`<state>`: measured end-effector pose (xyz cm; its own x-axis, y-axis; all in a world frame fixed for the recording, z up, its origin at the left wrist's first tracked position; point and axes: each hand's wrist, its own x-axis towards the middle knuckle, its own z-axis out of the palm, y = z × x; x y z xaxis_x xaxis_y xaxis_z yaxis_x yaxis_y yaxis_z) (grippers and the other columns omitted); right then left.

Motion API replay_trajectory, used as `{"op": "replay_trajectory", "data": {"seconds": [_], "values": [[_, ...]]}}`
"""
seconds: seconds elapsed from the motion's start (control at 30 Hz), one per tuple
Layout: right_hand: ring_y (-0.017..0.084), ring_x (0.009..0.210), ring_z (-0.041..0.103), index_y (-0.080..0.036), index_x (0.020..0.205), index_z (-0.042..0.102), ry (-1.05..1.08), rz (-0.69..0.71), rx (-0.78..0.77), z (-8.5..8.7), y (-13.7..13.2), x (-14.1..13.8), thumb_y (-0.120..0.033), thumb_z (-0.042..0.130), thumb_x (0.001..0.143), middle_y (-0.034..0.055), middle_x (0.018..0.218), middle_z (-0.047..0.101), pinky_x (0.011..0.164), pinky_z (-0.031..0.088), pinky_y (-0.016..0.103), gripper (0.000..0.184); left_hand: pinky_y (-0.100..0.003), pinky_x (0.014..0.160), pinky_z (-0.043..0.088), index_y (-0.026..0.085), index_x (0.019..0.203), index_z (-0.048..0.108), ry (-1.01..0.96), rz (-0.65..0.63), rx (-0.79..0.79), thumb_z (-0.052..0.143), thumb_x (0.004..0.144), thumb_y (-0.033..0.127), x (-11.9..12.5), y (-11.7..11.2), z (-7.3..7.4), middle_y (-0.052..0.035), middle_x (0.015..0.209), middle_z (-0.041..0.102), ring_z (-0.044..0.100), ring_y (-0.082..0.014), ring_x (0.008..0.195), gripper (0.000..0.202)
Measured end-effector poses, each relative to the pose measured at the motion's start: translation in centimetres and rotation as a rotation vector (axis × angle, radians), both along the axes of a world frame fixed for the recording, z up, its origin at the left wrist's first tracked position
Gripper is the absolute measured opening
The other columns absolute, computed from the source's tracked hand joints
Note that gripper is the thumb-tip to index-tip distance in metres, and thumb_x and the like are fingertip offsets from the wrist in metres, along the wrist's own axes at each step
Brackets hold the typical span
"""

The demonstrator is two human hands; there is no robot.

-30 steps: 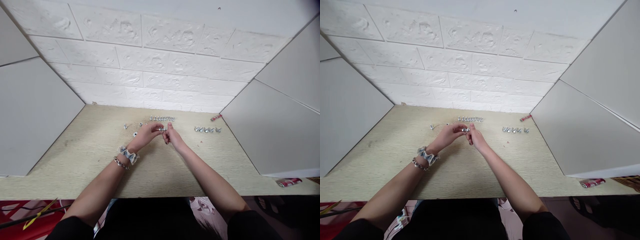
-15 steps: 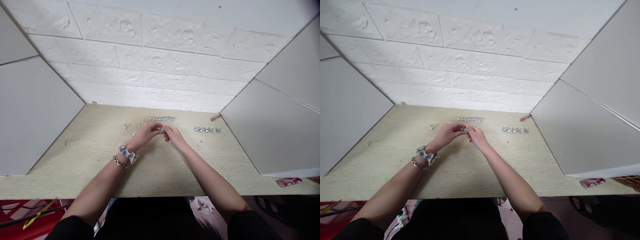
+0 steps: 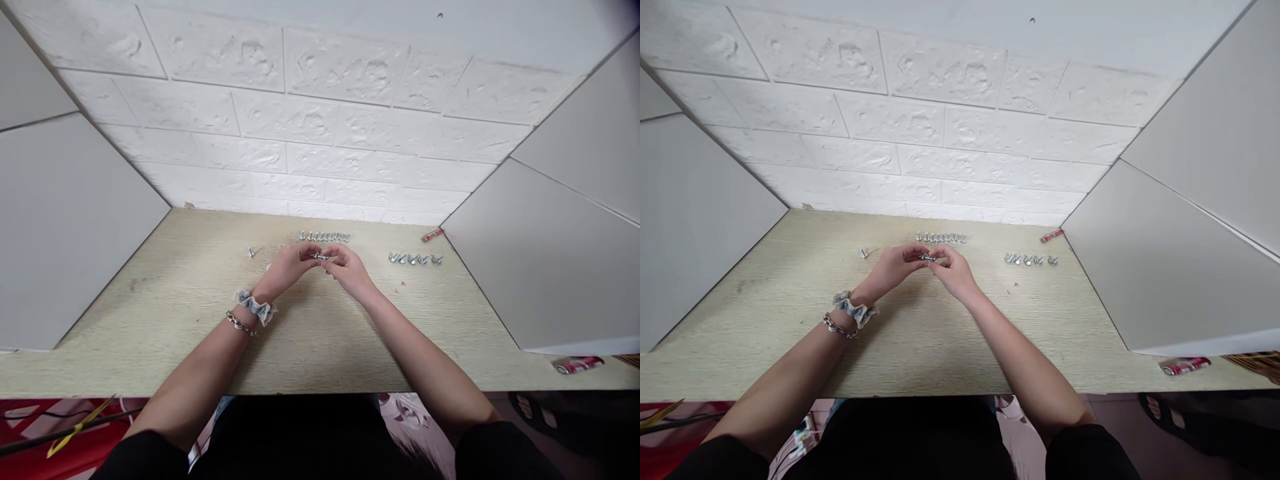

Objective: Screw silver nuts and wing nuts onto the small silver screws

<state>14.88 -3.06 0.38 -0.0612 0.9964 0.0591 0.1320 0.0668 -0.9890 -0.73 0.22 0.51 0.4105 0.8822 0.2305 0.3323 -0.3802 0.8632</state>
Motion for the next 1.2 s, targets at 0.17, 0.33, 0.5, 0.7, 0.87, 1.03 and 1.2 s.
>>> {"op": "replay_trajectory", "data": {"seconds": [0.17,0.33,0.5,0.7,0.87,1.03,1.2], "values": [[0.007,0.061,0.047,-0.018,0.069,0.056,0.009,-0.003,0.056,0.2,-0.2,-0.2,-0.028,0.061,0.066,0.0003,0.093,0.059,0.06,0.038,0.025,0.012,-0.031,0.08,0.05,0.016,0.09,0.064,-0.074,0.032,-0.047,0.066,0.071,0.031,-0.1,0.0,0.3,-0.0043,0.09,0.069,0.064,-0.0178,0.085,0.024],[0.008,0.065,0.051,-0.019,0.075,0.055,0.059,-0.056,0.105,0.1,-0.1,-0.2,-0.034,0.061,0.068,0.0019,0.105,0.057,0.062,0.041,0.025,0.018,-0.031,0.08,0.05,0.016,0.09,0.063,-0.12,0.05,-0.076,0.068,0.069,0.03,-0.1,0.0,0.5,-0.0036,0.09,0.07,0.064,-0.018,0.086,0.025],[0.009,0.051,0.046,-0.018,0.067,0.053,0.052,-0.08,0.004,-0.2,0.0,-0.1,-0.055,0.051,0.074,-0.0016,0.059,0.052,0.051,0.038,0.023,0.037,-0.032,0.082,0.05,0.015,0.091,0.064,-0.137,0.072,-0.065,0.068,0.07,0.031,-0.2,-0.2,0.6,-0.0059,0.093,0.069,0.064,-0.0188,0.088,0.027],[0.008,0.042,0.039,-0.017,0.05,0.051,-0.018,0.038,-0.101,-0.7,0.0,-0.2,-0.075,0.032,0.074,-0.0011,0.044,0.042,0.044,0.031,0.023,0.065,-0.032,0.081,0.05,0.015,0.092,0.066,-0.04,0.03,-0.047,0.066,0.071,0.031,-0.1,-0.4,0.7,-0.0057,0.091,0.07,0.064,-0.0179,0.086,0.026],[0.008,0.042,0.038,-0.017,0.054,0.052,-0.022,0.019,-0.137,-1.2,0.2,-0.1,-0.076,0.034,0.072,-0.0013,0.047,0.043,0.043,0.031,0.023,0.065,-0.03,0.081,0.05,0.016,0.094,0.067,-0.029,-0.049,-0.065,0.063,0.074,0.031,-0.2,-0.3,0.6,-0.0057,0.092,0.07,0.064,-0.017,0.086,0.026],[0.008,0.044,0.039,-0.018,0.061,0.051,-0.05,-0.015,-0.101,-1.9,0.7,0.1,-0.071,0.042,0.073,-0.0025,0.052,0.044,0.043,0.031,0.023,0.055,-0.028,0.077,0.05,0.019,0.091,0.068,0.016,-0.066,-0.037,0.062,0.074,0.027,-0.2,-0.3,0.8,-0.0029,0.087,0.071,0.064,-0.0156,0.083,0.021],[0.009,0.05,0.042,-0.019,0.07,0.052,-0.102,-0.034,-0.021,-1.5,0.5,0.1,-0.06,0.049,0.074,-0.0039,0.056,0.045,0.049,0.036,0.022,0.041,-0.026,0.07,0.049,0.018,0.085,0.068,0.068,-0.014,-0.016,0.065,0.07,0.025,-0.1,-0.4,0.9,-0.0018,0.08,0.07,0.063,-0.0147,0.076,0.017]]}}
